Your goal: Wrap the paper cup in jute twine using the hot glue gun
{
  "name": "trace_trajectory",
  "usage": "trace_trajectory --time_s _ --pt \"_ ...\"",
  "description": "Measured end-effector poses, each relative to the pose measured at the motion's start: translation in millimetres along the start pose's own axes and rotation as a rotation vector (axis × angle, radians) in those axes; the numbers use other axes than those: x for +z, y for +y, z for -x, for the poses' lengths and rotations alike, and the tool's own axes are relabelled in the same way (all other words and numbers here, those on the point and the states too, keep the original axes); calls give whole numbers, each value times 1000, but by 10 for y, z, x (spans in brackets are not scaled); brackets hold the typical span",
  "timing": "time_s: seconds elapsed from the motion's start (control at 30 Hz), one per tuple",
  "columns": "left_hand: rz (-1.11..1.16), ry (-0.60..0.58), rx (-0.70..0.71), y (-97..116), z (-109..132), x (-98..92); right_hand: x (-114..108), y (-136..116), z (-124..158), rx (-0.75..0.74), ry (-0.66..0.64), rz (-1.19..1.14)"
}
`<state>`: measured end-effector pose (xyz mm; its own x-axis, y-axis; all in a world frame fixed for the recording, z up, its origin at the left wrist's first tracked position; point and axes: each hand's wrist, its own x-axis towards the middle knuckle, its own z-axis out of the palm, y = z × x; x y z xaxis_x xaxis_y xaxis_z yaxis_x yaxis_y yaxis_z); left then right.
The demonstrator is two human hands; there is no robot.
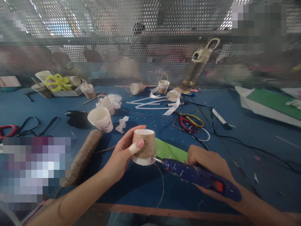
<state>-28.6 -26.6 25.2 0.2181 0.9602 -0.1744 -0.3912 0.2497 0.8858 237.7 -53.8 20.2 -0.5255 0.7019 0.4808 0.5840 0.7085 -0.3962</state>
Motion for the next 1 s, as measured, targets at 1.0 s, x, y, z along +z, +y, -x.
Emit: trace_trajectory --time_s 1.0 --pt "-122 6 99 -77 -1 -47 150 -16 12 -13 153 130"
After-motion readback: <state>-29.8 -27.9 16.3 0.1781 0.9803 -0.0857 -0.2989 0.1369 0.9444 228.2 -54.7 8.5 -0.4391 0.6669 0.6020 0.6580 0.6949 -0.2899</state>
